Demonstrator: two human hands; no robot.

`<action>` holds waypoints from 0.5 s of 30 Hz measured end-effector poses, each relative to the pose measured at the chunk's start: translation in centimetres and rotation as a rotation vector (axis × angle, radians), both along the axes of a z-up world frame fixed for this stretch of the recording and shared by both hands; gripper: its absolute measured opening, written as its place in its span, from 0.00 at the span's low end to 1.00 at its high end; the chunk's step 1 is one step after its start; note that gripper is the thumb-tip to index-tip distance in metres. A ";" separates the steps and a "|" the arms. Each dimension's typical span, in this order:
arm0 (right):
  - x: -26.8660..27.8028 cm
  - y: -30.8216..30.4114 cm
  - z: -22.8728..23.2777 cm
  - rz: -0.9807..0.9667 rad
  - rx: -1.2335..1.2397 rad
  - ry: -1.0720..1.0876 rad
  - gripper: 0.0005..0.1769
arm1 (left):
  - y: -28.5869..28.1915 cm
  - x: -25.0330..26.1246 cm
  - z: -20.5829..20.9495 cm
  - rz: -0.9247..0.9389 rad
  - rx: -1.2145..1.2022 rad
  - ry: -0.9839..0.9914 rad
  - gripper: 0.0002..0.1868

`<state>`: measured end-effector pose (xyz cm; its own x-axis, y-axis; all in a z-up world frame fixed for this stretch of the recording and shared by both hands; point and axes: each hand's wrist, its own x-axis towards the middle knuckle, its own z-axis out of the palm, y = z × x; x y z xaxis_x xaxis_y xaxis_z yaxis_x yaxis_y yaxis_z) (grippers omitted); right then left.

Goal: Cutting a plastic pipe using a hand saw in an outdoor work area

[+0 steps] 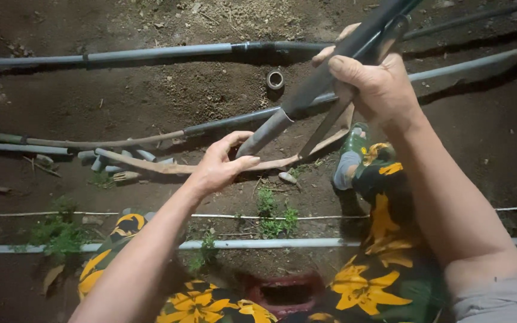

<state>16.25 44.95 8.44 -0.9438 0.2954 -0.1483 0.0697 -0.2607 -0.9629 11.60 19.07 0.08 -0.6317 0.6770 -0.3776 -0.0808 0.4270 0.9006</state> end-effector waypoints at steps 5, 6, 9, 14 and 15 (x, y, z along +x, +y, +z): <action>-0.2 0.1 0.0 -0.003 -0.015 -0.004 0.21 | -0.4 -0.8 -0.9 -0.017 0.070 -0.089 0.26; -0.2 0.1 0.0 0.014 0.018 0.002 0.19 | -0.3 -0.9 0.0 -0.044 0.003 -0.093 0.28; -0.2 0.1 -0.4 0.034 0.042 -0.013 0.17 | -0.5 -1.0 -0.9 -0.057 -0.041 -0.035 0.29; -0.1 -0.3 -0.4 0.051 0.045 -0.069 0.17 | -1.0 -0.7 -4.0 -0.047 -0.029 0.271 0.28; -0.2 -0.4 -0.4 0.067 0.097 -0.054 0.17 | -1.0 -0.5 -3.9 -0.036 -0.052 0.297 0.28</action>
<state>16.10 44.53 8.01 -0.9533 0.2474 -0.1733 0.1363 -0.1597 -0.9777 11.12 18.08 -3.81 -0.6960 0.6853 -0.2146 0.1990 0.4712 0.8593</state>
